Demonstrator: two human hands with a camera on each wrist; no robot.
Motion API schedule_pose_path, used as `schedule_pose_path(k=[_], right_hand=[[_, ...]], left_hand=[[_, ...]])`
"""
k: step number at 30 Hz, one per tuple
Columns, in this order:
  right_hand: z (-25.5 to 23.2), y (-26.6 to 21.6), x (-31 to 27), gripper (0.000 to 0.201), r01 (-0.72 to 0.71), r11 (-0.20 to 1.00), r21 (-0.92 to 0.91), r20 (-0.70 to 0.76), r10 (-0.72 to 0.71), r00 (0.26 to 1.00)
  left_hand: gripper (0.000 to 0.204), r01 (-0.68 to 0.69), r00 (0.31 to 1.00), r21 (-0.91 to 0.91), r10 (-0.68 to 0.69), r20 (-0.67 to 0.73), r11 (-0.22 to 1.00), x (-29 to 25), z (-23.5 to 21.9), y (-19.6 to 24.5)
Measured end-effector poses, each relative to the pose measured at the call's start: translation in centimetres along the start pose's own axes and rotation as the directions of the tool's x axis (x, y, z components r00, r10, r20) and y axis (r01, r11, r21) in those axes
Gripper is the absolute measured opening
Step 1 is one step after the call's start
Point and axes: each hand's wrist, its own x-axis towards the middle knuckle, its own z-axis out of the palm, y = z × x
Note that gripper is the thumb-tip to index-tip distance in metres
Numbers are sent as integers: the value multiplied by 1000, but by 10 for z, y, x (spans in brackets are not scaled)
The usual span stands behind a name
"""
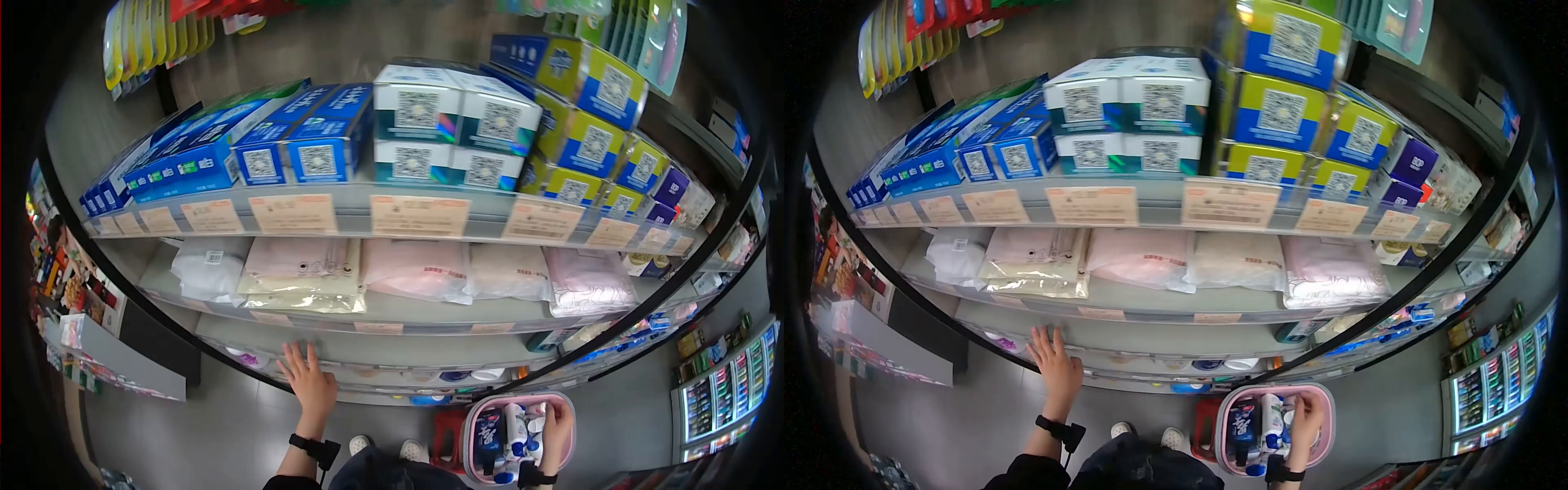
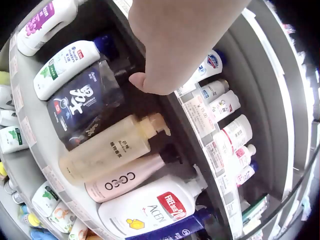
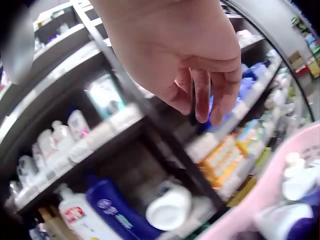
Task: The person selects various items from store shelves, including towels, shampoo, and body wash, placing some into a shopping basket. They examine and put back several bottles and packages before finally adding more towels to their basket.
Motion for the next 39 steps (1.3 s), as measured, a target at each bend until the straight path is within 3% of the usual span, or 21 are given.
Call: schedule_pose_path(k=[3,5,8,9,11,16,17,21,23,24,25,26,27,29,32,34,35,36,37,38,39], right_hand=[[42,-114,-3,5,156,988,-9,-7,-156,988],[69,-194,-13,11,511,860,20,31,-511,859],[108,-264,-23,19,726,669,158,31,-739,674],[119,-289,-27,19,730,664,162,34,-743,668],[142,-332,-35,26,843,512,168,14,-856,517],[198,-405,-44,32,898,439,7,74,-896,437],[205,-412,-46,33,900,433,-60,123,-891,437],[214,-405,-46,26,898,439,24,94,-895,435],[207,-395,-48,13,896,432,102,28,-901,432],[201,-387,-50,9,872,438,217,-62,-886,460],[194,-381,-52,7,841,428,330,-145,-858,493],[190,-379,-52,10,859,413,303,-194,-856,480],[185,-376,-53,15,874,402,274,-241,-851,467],[139,-340,-37,23,908,131,398,-371,-882,290],[85,-300,-38,24,876,147,459,-376,-861,342],[60,-278,-37,22,802,213,557,-204,-901,382],[60,-279,-42,22,810,214,546,-212,-900,381],[66,-284,-53,19,803,290,521,-237,-855,462],[72,-288,-63,16,788,365,496,-265,-800,538],[76,-281,-77,17,752,542,376,-334,-678,655],[74,-273,-82,17,756,542,367,-348,-673,652]], left_hand=[[73,-22,1000,-18,22,1,1000,2,3,-6],[72,-26,1000,-31,26,7,999,2,2,-11],[72,-55,996,-25,56,68,998,3,-4,-20],[72,-93,991,-2,93,95,996,4,-5,-24],[72,-128,985,20,125,117,992,4,-6,-32],[71,-202,963,-48,208,171,978,6,-12,-43],[71,-199,964,-48,205,168,979,5,-15,-45],[68,-248,950,-137,269,159,959,9,-31,-56],[59,-272,944,-430,326,55,861,12,-33,-71],[59,-280,943,-432,330,44,857,11,-33,-78],[52,-232,968,-606,243,-65,761,10,-35,-84],[46,-202,979,-757,135,-151,622,10,-37,-90],[46,-210,978,-760,141,-156,615,17,-51,-94],[39,-474,838,-504,194,-510,722,39,-93,-100],[40,-457,733,-321,147,-665,830,70,-147,-96],[43,-449,702,-270,150,-696,851,99,-183,-83],[46,-390,754,-265,141,-642,882,112,-199,-74],[49,-332,800,-254,129,-586,908,119,-206,-67],[49,-349,796,-257,140,-590,901,123,-206,-66],[50,-339,846,-251,176,-504,907,128,-207,-69],[52,-328,886,-241,209,-413,913,133,-207,-69]])
